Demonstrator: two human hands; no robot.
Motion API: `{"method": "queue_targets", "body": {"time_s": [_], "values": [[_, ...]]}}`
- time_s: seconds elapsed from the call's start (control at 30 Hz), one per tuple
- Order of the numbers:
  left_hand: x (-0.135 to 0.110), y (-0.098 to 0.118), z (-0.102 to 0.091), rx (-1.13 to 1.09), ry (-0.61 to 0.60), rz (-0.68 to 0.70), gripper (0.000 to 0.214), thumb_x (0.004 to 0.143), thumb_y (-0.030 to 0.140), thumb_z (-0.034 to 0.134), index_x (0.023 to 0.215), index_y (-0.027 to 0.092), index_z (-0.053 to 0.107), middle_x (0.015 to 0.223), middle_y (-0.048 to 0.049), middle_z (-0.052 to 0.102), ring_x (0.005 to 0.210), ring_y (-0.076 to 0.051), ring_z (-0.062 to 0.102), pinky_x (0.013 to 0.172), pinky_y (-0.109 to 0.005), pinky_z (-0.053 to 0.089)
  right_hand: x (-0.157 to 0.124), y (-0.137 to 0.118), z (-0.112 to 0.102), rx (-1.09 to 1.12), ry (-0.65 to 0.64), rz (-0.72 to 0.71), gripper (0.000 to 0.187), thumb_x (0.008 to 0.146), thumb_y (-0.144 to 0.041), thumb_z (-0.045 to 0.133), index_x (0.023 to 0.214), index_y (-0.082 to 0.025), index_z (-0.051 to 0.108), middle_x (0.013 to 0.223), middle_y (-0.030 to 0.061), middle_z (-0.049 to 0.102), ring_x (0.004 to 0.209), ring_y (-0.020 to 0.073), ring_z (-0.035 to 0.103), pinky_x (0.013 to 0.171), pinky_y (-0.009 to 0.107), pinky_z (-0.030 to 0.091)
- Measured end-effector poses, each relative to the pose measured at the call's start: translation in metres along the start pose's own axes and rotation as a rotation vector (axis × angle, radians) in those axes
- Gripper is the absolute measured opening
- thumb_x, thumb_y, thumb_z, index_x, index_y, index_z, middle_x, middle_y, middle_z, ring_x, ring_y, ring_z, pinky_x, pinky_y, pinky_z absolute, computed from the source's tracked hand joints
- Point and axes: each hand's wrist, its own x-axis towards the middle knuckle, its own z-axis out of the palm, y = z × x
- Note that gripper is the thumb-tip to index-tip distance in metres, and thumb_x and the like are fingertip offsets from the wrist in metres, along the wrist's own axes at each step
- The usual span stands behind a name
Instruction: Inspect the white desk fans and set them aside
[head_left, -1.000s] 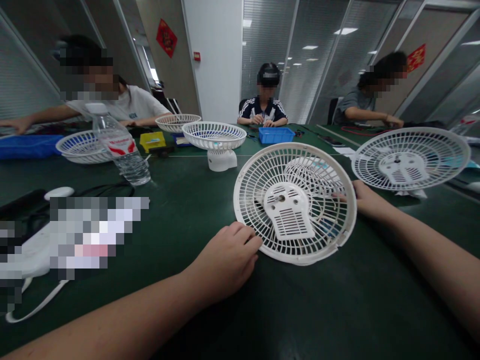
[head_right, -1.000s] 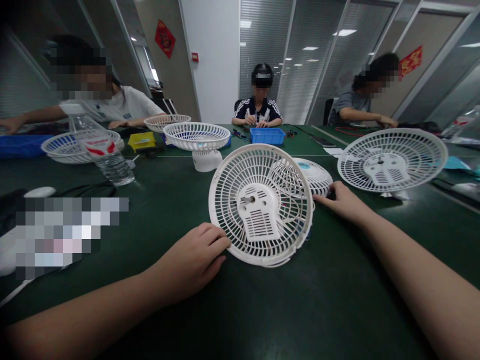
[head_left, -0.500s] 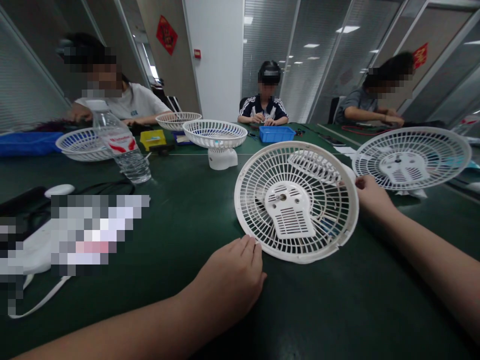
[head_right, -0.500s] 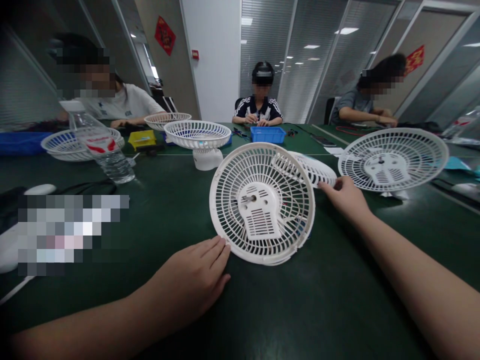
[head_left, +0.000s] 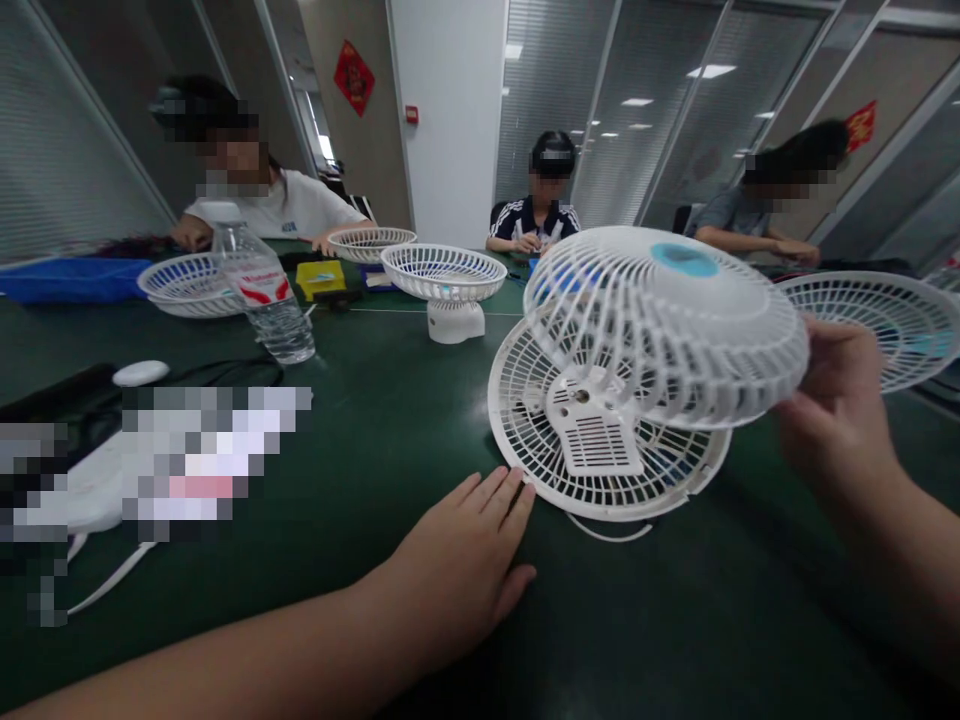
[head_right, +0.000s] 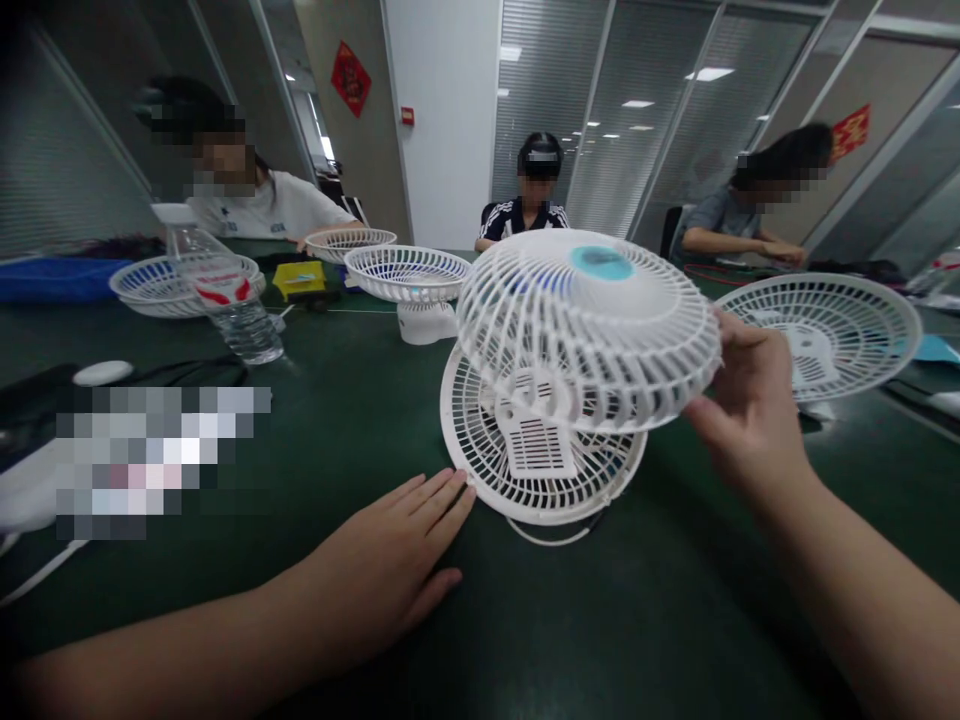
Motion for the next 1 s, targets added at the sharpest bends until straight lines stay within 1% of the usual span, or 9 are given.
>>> {"method": "queue_targets", "body": {"time_s": [0.07,0.13,0.17,0.23,0.33,0.43,0.57,0.8,1.0], "values": [[0.000,-0.002,0.000,-0.019,0.017,0.017,0.062,0.095,0.045,0.035,0.146,0.010,0.031,0.151,-0.0185,0.029,0.139,-0.031,0.029,0.112,-0.047,0.030,-0.002,-0.013,-0.002,-0.204,-0.100,-0.344,0.067,0.053,-0.045,0.078,0.109,-0.027,0.045,0.141,0.0060,0.040,0.132,0.0295,0.036,0.110,0.052,0.032],[0.001,-0.003,0.000,-0.011,0.021,0.024,0.062,0.095,0.044,0.035,0.145,0.008,0.031,0.150,-0.0207,0.030,0.139,-0.032,0.030,0.111,-0.048,0.030,-0.005,-0.026,0.000,-0.437,-0.192,-0.595,0.073,0.048,-0.047,0.081,0.109,-0.026,0.045,0.143,0.0072,0.037,0.131,0.0325,0.038,0.109,0.053,0.032],[0.001,-0.002,0.000,-0.003,0.020,0.024,0.062,0.094,0.044,0.035,0.145,0.007,0.032,0.149,-0.0221,0.031,0.138,-0.033,0.030,0.111,-0.048,0.030,-0.007,-0.032,0.002,-0.520,-0.233,-0.673,0.072,0.049,-0.048,0.080,0.108,-0.025,0.045,0.144,0.0077,0.036,0.129,0.0332,0.039,0.107,0.052,0.034],[0.002,-0.001,0.001,0.013,0.021,0.026,0.063,0.094,0.043,0.035,0.144,0.005,0.033,0.148,-0.0240,0.033,0.137,-0.033,0.032,0.111,-0.047,0.030,-0.011,-0.040,0.007,-0.577,-0.311,-0.749,0.068,0.054,-0.048,0.078,0.107,-0.023,0.044,0.145,0.0082,0.034,0.128,0.0336,0.040,0.105,0.051,0.037],[0.003,-0.001,0.003,0.035,0.033,0.032,0.063,0.093,0.043,0.036,0.143,0.004,0.035,0.146,-0.0253,0.036,0.135,-0.034,0.035,0.111,-0.045,0.031,-0.014,-0.046,0.012,-0.559,-0.335,-0.740,0.067,0.058,-0.047,0.076,0.109,-0.021,0.042,0.144,0.0113,0.035,0.127,0.0348,0.040,0.103,0.051,0.039],[0.004,-0.001,0.003,0.050,0.041,0.038,0.063,0.092,0.043,0.038,0.142,0.004,0.037,0.145,-0.0251,0.038,0.134,-0.034,0.038,0.110,-0.045,0.033,-0.014,-0.043,0.013,-0.555,-0.324,-0.692,0.067,0.059,-0.049,0.075,0.109,-0.020,0.041,0.139,0.0152,0.039,0.126,0.0358,0.041,0.100,0.053,0.038],[0.005,-0.002,0.003,0.059,0.039,0.038,0.063,0.092,0.044,0.039,0.141,0.003,0.039,0.143,-0.0252,0.041,0.133,-0.034,0.040,0.109,-0.045,0.034,-0.014,-0.037,0.011,-0.544,-0.332,-0.651,0.067,0.061,-0.053,0.074,0.109,-0.019,0.041,0.134,0.0178,0.042,0.123,0.0361,0.043,0.096,0.053,0.040],[0.004,-0.003,0.003,0.060,0.047,0.059,0.062,0.092,0.043,0.039,0.140,0.003,0.040,0.142,-0.0263,0.042,0.132,-0.035,0.041,0.109,-0.045,0.035,-0.015,-0.038,0.010,-0.542,-0.354,-0.619,0.065,0.062,-0.052,0.073,0.109,-0.021,0.040,0.136,0.0164,0.039,0.124,0.0351,0.041,0.097,0.054,0.040],[0.006,-0.002,0.002,0.074,0.044,0.053,0.062,0.091,0.042,0.042,0.138,0.003,0.042,0.141,-0.0259,0.043,0.131,-0.034,0.042,0.108,-0.045,0.036,-0.016,-0.038,0.009,-0.549,-0.340,-0.618,0.066,0.061,-0.055,0.073,0.109,-0.022,0.040,0.136,0.0133,0.039,0.124,0.0334,0.041,0.098,0.054,0.040]]}}
